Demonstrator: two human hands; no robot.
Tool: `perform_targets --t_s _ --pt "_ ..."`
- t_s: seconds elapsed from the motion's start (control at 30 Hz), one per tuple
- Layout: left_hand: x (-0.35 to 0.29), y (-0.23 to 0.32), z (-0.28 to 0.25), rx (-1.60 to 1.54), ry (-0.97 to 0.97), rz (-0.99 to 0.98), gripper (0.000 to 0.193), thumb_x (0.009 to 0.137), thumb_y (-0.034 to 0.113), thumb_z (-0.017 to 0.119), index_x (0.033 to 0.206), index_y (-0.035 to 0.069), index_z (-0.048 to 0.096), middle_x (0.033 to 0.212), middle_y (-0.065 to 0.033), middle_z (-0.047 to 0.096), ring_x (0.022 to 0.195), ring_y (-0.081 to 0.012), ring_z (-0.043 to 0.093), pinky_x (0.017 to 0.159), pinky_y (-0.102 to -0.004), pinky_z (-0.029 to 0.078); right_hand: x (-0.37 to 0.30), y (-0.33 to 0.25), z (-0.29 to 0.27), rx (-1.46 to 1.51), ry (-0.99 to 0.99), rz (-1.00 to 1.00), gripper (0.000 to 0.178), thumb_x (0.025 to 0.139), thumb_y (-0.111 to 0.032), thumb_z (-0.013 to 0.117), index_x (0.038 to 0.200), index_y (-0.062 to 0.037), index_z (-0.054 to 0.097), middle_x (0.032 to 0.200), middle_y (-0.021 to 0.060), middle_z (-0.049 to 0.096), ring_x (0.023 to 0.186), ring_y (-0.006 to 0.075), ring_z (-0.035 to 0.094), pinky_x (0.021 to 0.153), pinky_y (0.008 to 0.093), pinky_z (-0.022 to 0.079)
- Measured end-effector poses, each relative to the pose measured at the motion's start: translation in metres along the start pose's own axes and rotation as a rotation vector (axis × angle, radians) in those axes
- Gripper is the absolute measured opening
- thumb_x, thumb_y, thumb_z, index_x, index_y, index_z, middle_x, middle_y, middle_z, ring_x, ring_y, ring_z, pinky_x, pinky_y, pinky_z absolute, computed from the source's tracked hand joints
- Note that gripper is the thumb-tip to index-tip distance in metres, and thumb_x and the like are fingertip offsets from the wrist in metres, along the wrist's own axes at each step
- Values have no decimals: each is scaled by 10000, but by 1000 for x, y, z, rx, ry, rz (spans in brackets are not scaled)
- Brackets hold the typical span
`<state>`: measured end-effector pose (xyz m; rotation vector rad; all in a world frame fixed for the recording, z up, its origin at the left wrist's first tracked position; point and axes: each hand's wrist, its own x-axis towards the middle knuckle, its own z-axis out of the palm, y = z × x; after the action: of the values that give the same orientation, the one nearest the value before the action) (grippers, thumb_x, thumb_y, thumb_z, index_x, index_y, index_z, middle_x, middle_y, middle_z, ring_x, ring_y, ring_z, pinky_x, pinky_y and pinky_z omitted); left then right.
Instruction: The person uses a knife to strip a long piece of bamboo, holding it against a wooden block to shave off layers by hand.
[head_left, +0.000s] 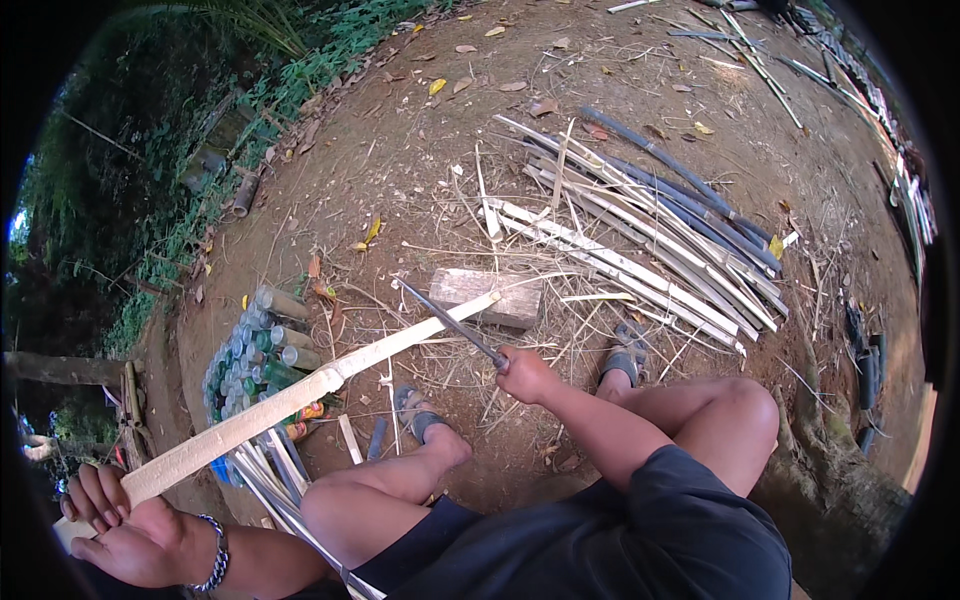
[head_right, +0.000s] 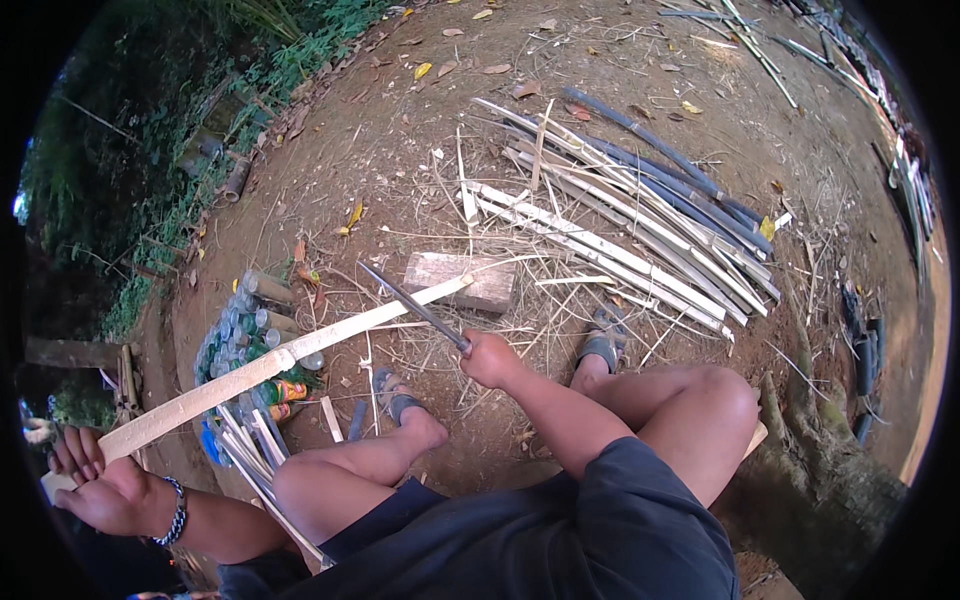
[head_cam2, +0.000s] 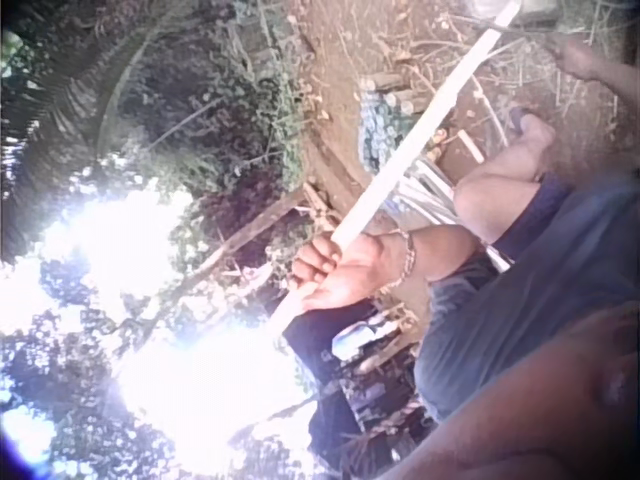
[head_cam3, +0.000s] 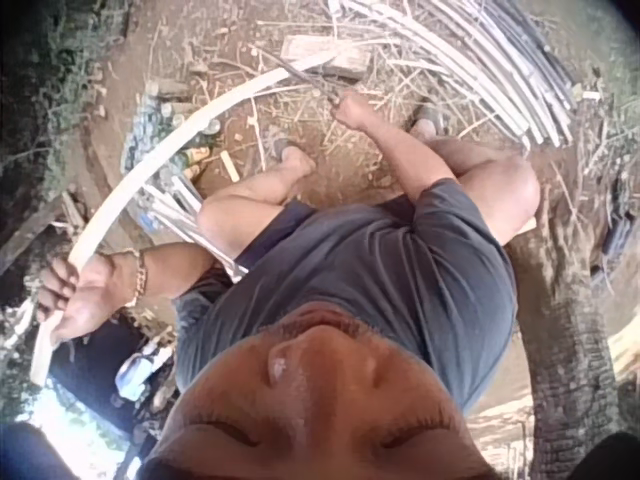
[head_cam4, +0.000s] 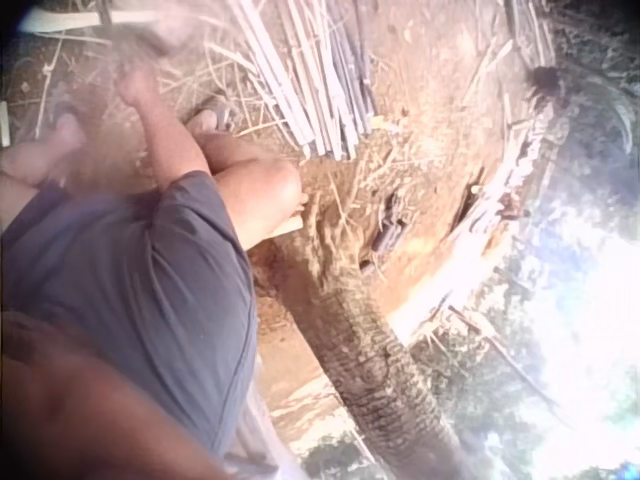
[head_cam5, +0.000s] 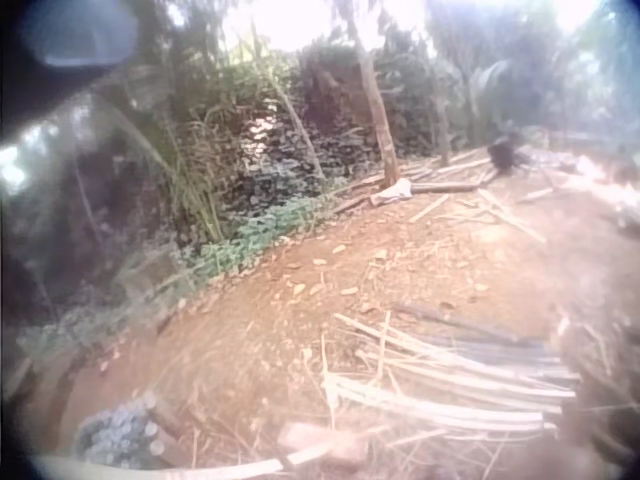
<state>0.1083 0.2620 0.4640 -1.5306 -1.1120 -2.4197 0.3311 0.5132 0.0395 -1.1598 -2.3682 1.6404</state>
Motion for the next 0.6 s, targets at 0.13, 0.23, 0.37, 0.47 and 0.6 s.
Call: perform_targets --t_s 0.13,0.23,0.37,0.47,0.6 --pt "-1 3 -2 -55 -32 -3 539 1029 513 212 877 29 396 700 -38 329 594 -141 291 495 -252 271 44 119 18 -100 140 310 245 782 -190 638 934 0 608 883 228 673 838 388 649 778 451 511" --pt "0 -5 -9 -95 -78 0 544 1029 510 210 908 17 405 706 -42 340 616 -146 308 524 -272 290 44 130 11 -53 69 312 250 787 -219 661 889 7 630 818 193 683 747 329 672 707 421 533" --pt "6 -12 1 -188 -47 -76 456 1027 439 299 942 9 423 717 -36 343 677 -160 327 596 -306 313 40 109 16 268 0 359 296 785 -287 690 791 6 651 735 155 684 681 282 682 663 385 546" --pt "5 -20 15 -166 -32 7 355 996 389 448 912 44 453 740 -31 382 692 -152 359 610 -294 332 16 51 38 335 68 265 256 805 -234 646 888 7 614 777 188 674 707 344 665 687 417 534" --pt "-4 -17 5 -352 -62 -2 311 930 356 616 859 77 500 715 -1 436 624 -104 423 560 -253 362 -51 -70 35 242 185 -32 265 805 -169 613 993 10 557 801 232 641 776 423 637 719 470 502"
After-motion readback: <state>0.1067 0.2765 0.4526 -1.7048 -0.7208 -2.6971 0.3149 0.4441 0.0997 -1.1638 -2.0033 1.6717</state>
